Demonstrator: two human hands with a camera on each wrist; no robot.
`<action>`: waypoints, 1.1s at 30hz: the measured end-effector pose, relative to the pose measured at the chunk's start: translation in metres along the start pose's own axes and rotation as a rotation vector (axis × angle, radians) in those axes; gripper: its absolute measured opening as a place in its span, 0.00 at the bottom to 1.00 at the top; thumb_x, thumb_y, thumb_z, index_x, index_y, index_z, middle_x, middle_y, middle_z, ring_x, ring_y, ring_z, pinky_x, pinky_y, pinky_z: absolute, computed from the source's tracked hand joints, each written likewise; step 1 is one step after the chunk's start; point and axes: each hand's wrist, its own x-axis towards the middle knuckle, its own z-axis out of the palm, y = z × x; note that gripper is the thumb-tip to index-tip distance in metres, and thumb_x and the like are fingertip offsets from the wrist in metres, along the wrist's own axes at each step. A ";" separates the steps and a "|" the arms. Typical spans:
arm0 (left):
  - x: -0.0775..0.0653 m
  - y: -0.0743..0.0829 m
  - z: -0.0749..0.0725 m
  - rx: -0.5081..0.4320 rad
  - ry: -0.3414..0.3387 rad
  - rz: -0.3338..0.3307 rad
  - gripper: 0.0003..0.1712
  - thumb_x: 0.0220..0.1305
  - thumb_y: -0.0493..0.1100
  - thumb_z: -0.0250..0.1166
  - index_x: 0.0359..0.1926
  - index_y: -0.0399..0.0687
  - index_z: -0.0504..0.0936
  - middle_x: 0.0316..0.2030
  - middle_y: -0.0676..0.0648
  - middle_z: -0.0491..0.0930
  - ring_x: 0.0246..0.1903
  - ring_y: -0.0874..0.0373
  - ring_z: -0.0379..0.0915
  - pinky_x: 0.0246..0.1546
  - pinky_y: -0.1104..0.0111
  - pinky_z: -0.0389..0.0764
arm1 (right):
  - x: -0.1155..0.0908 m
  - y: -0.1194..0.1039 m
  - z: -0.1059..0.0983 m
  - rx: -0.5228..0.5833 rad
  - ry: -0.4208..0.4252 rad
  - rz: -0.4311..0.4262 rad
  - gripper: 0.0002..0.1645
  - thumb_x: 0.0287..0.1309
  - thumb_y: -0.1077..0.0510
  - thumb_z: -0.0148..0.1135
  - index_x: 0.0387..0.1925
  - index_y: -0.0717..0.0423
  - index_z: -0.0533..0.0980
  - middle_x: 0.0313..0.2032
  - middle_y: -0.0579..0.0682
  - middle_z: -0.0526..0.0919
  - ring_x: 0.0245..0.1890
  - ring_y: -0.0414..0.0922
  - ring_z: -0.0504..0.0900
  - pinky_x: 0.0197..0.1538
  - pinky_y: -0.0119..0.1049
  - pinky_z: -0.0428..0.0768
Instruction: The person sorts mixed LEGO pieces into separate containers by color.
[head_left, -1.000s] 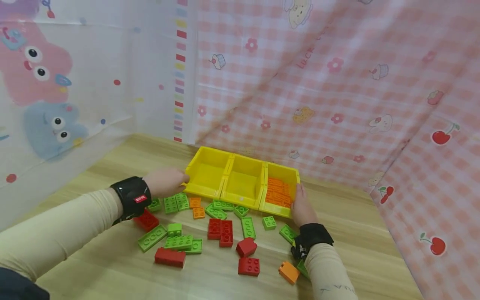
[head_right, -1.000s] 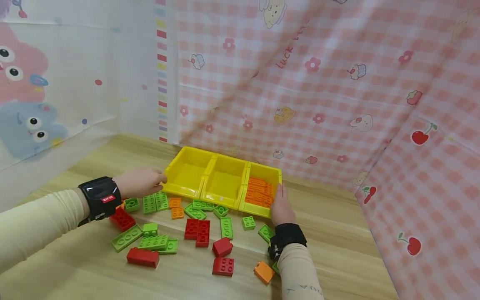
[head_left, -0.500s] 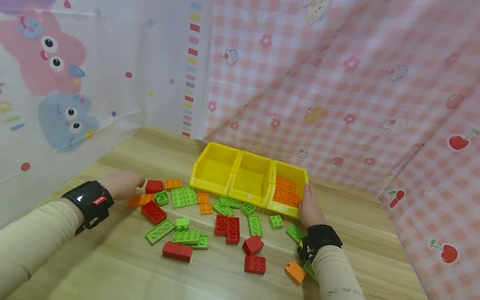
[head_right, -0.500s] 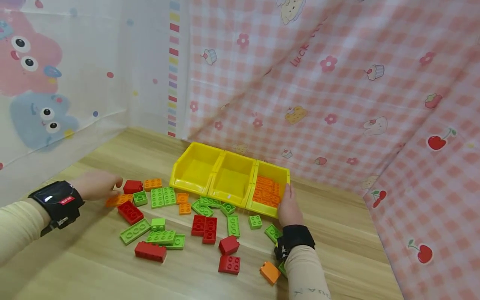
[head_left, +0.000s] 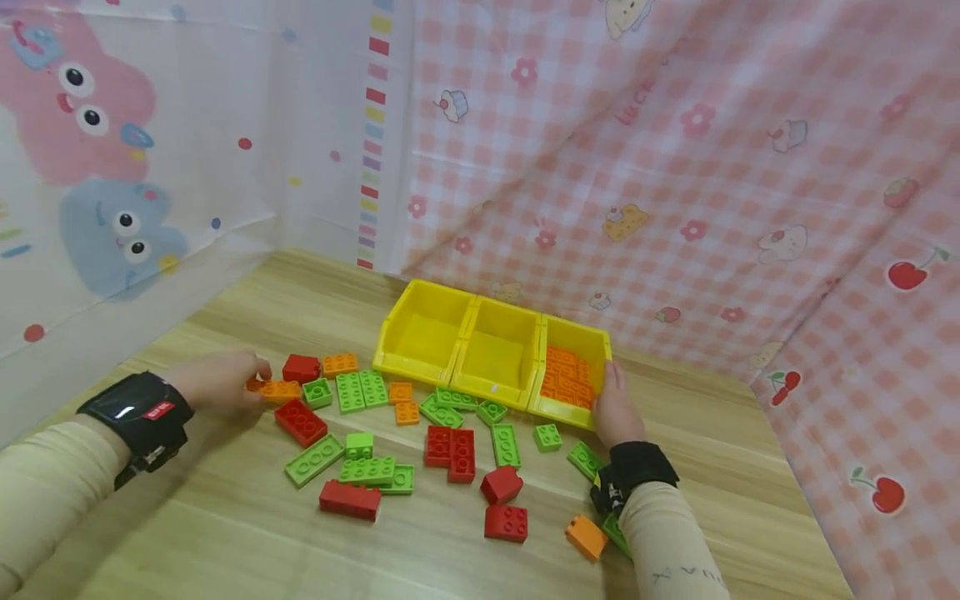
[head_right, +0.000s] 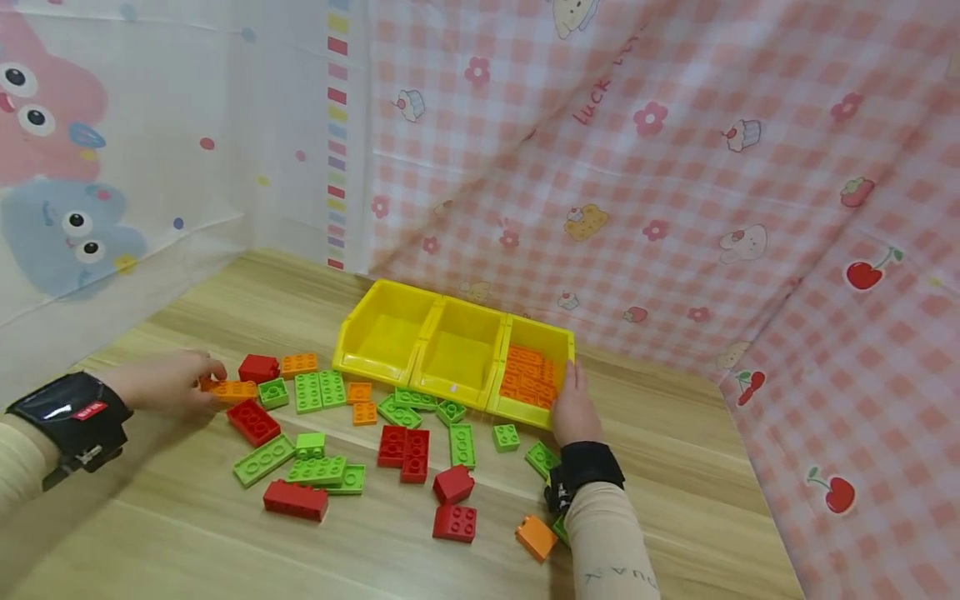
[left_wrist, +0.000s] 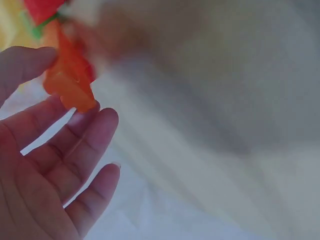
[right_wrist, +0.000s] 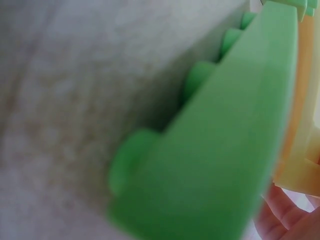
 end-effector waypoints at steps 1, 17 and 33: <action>-0.001 0.002 -0.006 -0.009 0.023 0.003 0.14 0.49 0.41 0.67 0.36 0.37 0.79 0.32 0.45 0.77 0.30 0.52 0.73 0.33 0.57 0.74 | 0.000 0.000 0.001 0.003 0.005 0.000 0.35 0.64 0.67 0.43 0.69 0.66 0.45 0.69 0.64 0.46 0.47 0.63 0.74 0.47 0.54 0.73; 0.123 0.198 -0.074 -0.039 0.264 0.441 0.26 0.56 0.35 0.67 0.57 0.39 0.73 0.42 0.48 0.76 0.40 0.57 0.74 0.47 0.65 0.74 | 0.002 -0.001 -0.001 -0.040 -0.012 0.014 0.37 0.63 0.67 0.45 0.70 0.66 0.45 0.69 0.64 0.47 0.56 0.62 0.69 0.50 0.52 0.72; 0.274 0.335 0.009 0.316 0.248 0.350 0.21 0.65 0.38 0.58 0.59 0.49 0.72 0.49 0.48 0.77 0.33 0.56 0.78 0.32 0.65 0.79 | 0.001 0.005 0.000 -0.065 0.066 -0.063 0.36 0.61 0.68 0.51 0.68 0.67 0.50 0.67 0.65 0.53 0.35 0.59 0.79 0.34 0.46 0.78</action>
